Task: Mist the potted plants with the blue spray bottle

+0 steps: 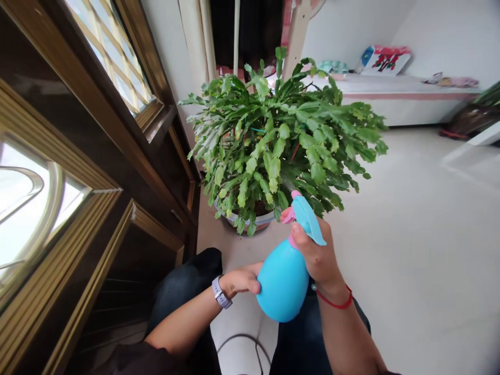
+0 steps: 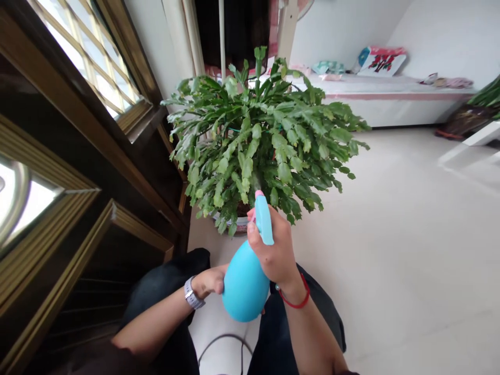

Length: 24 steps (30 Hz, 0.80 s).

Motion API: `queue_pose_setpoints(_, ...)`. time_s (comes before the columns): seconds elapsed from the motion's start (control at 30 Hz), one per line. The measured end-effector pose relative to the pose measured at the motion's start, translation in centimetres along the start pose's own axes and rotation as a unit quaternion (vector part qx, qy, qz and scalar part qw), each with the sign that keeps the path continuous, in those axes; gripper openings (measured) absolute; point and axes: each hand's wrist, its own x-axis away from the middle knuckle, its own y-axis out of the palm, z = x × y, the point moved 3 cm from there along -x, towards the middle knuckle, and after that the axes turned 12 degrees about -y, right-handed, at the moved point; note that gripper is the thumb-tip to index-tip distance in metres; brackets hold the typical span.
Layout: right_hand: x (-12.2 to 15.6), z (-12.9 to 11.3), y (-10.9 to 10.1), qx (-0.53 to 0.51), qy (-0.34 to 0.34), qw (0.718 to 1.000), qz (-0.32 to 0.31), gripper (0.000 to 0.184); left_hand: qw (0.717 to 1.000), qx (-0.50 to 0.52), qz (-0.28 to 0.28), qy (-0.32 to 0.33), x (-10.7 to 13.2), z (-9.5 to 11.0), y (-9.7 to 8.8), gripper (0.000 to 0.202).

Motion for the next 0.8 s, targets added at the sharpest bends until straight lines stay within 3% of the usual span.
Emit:
queue_pose_setpoints(0.23,0.2,-0.3,0.8,-0.011,-0.016,0.999,-0.046,0.029,0.999,-0.040,0.001,-0.019,0.4,-0.4,-0.2,0.125)
queue_pose_setpoints(0.4,0.3,-0.5,0.7,0.010,0.004,1.000,-0.009,0.028,0.999,-0.010,-0.029,0.015,0.7,-0.2,-0.5,0.121)
queue_pose_setpoints(0.6,0.0,-0.9,0.9,0.013,0.009,1.000,-0.010,0.034,0.998,0.010,-0.053,0.024,0.3,-0.4,-0.8,0.120)
queue_pose_setpoints(0.8,0.2,-0.3,0.5,0.017,0.027,0.999,0.013,0.025,0.999,0.020,-0.029,0.027,0.5,0.2,-1.0,0.119)
